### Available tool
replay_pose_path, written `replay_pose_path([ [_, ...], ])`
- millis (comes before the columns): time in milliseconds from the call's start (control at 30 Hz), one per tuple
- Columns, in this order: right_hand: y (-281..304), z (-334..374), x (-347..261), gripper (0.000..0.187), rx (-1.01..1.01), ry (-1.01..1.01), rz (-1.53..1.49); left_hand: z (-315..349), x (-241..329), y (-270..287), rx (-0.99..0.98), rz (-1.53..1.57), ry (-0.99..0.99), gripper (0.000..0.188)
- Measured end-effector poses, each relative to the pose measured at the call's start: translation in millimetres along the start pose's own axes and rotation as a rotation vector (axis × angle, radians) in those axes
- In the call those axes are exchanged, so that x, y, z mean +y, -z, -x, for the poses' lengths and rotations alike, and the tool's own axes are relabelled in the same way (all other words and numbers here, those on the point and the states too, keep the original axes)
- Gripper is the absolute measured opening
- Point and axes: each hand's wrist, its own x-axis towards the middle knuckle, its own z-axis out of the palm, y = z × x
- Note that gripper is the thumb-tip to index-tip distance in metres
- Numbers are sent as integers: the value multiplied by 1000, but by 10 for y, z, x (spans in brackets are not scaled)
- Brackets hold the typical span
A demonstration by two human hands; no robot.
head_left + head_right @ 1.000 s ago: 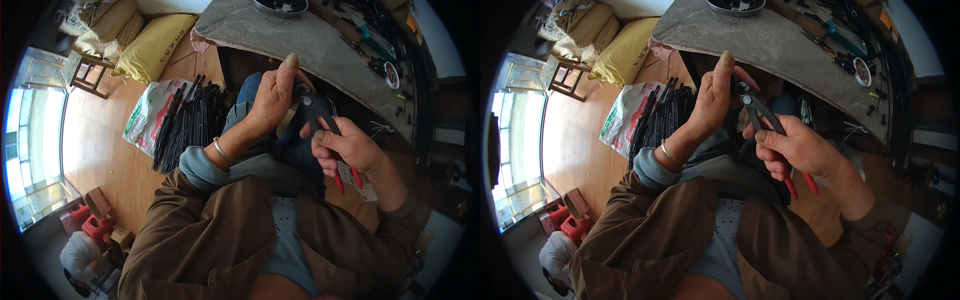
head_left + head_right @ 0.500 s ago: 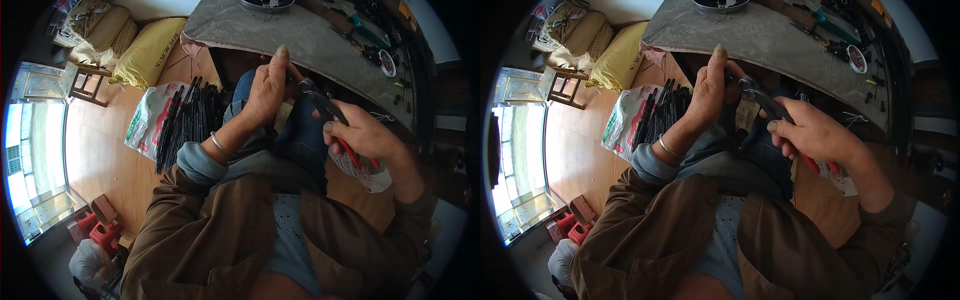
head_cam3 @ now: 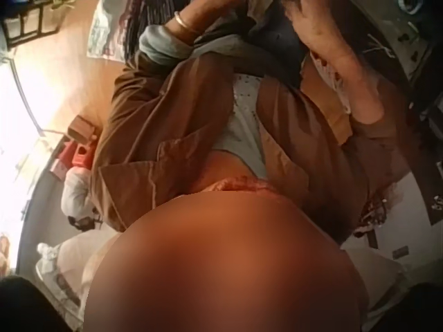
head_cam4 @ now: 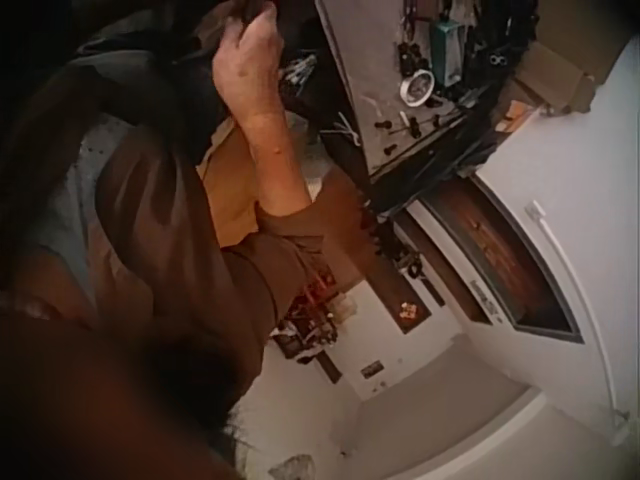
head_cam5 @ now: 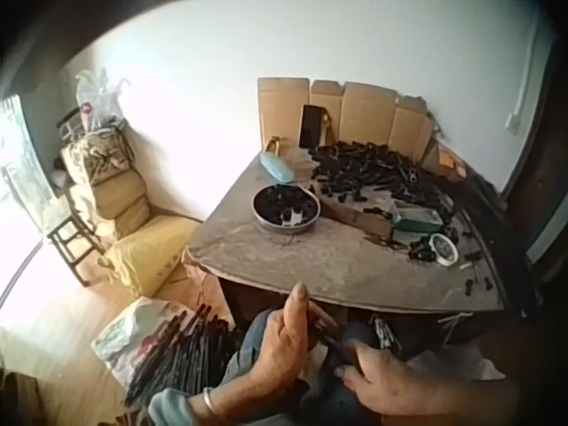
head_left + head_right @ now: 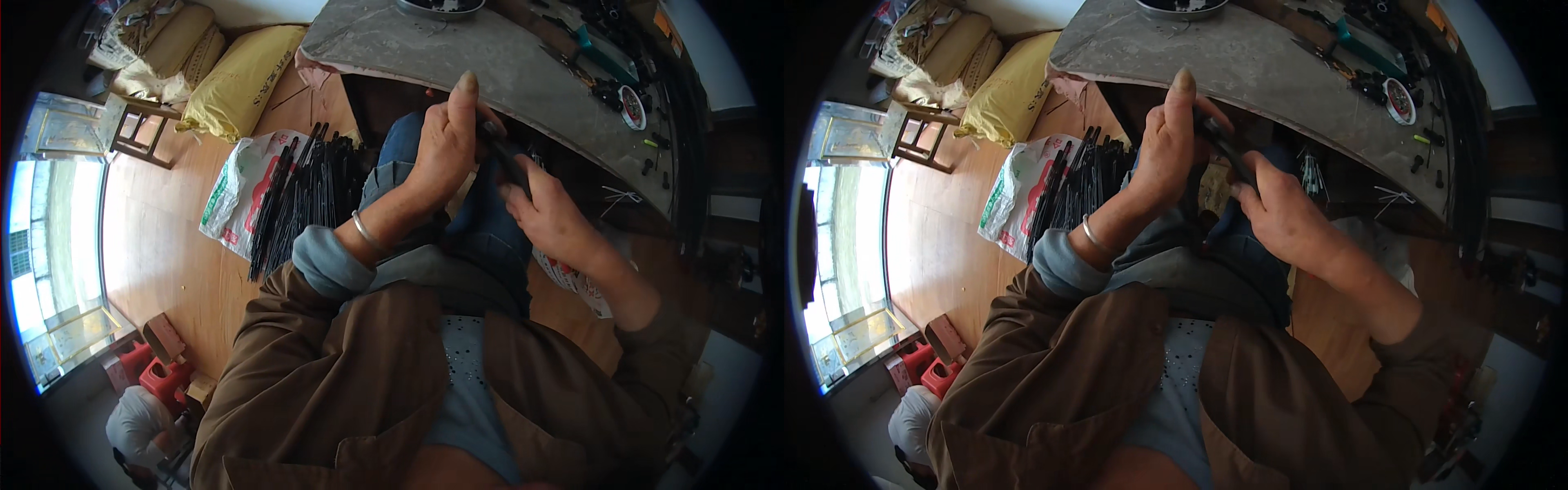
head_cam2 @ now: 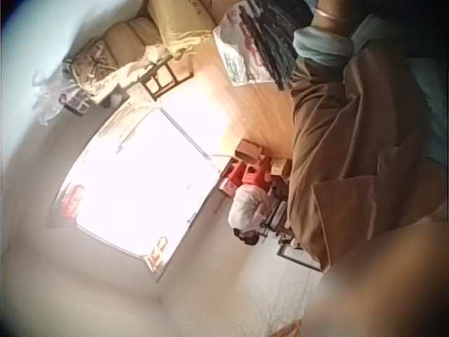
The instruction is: Assembling umbrella ribs by inserting spokes into plastic connectors and securing them.
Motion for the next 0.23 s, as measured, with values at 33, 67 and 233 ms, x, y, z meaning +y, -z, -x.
replay_pose_path([
  [33, -58, -37, 30, 24, 88, 59, 16, -44, -3, -22, 51, 33, -40, 72],
  [67, -56, -115, -57, 23, 148, 79, 31, -98, -14, 10, 106, 61, -75, 73],
  [233, 577, -854, 468, 32, 306, 192, 435, -249, 1116, 686, 439, -327, -750, 73],
])
